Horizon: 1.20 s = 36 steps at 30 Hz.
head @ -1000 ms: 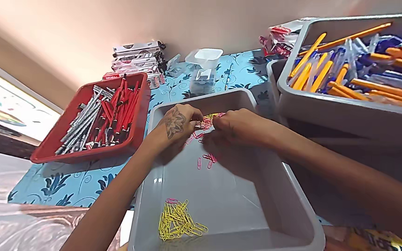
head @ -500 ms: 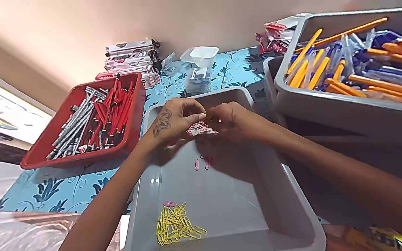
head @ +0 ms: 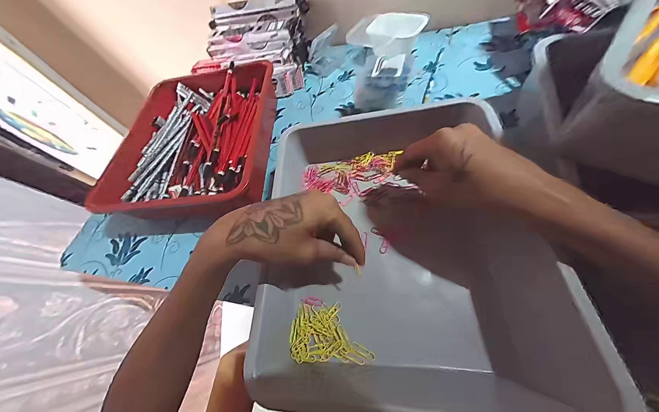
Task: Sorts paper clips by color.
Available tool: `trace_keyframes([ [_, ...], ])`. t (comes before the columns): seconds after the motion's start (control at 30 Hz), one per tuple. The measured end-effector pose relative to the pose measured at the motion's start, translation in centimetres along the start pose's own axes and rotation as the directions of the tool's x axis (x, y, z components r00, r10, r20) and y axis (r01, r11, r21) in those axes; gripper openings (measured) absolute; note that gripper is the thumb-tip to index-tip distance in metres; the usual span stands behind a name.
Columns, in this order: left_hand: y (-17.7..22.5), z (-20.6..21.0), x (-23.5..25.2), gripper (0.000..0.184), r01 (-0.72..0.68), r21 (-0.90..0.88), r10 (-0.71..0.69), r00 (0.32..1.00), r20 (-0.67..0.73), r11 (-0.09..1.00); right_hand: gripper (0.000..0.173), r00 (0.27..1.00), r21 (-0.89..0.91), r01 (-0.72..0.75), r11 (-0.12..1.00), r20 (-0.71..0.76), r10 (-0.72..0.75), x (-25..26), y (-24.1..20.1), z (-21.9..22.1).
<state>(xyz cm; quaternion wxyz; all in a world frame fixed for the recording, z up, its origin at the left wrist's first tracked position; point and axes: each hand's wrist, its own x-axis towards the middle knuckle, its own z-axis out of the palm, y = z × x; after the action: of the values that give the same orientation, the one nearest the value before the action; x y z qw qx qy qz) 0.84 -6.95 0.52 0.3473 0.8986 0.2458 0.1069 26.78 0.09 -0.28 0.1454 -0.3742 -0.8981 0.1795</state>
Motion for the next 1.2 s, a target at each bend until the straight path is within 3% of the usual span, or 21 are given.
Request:
trace_keyframes([
  [0.13, 0.2, 1.0, -0.5, 0.012, 0.050, -0.110, -0.035, 0.991, 0.131, 0.993, 0.016, 1.000, -0.009, 0.003, 1.000, -0.007, -0.003, -0.1, -0.1, 0.0],
  [0.23, 0.1, 1.2, -0.2, 0.010, 0.107, -0.114, -0.092, 0.987, 0.131, 0.988, 0.017, 0.998, -0.033, -0.045, 0.998, 0.032, 0.046, -0.1, -0.5, -0.3],
  [0.43, -0.1, 1.7, 0.1, 0.012, 0.054, -0.113, -0.045, 0.996, 0.074, 0.992, 0.016, 0.999, -0.024, 0.020, 1.000, 0.050, -0.019, 0.0, 0.0, 0.1],
  [0.57, 0.1, 1.7, 0.6, 0.010, 0.132, -0.093, -0.124, 0.989, 0.081, 0.987, 0.015, 0.996, -0.013, 0.046, 0.999, 0.079, -0.045, 0.1, 0.5, 0.2],
  [0.77, 0.2, 1.8, 0.6, 0.011, 0.156, -0.172, -0.110, 0.962, 0.251, 0.973, 0.014, 0.994, -0.015, 0.043, 0.999, 0.100, -0.041, 0.0, 0.4, 0.3],
  [1.03, 1.2, 2.4, 0.5, 0.012, 0.104, -0.255, 0.007, 0.917, 0.400, 0.961, 0.013, 0.986, -0.003, 0.113, 0.994, 0.121, -0.112, -0.1, 0.8, 0.3],
  [1.1, 1.4, 2.4, 0.1, 0.010, 0.111, -0.226, -0.021, 0.930, 0.366, 0.968, 0.012, 0.984, -0.003, 0.130, 0.992, 0.124, -0.128, -0.1, 1.0, 0.4],
  [1.2, 1.6, 1.5, -0.1, 0.010, 0.155, -0.029, -0.143, 0.956, 0.256, 0.987, 0.015, 0.981, 0.009, 0.153, 0.988, 0.118, -0.153, -0.1, 1.2, 0.5],
])
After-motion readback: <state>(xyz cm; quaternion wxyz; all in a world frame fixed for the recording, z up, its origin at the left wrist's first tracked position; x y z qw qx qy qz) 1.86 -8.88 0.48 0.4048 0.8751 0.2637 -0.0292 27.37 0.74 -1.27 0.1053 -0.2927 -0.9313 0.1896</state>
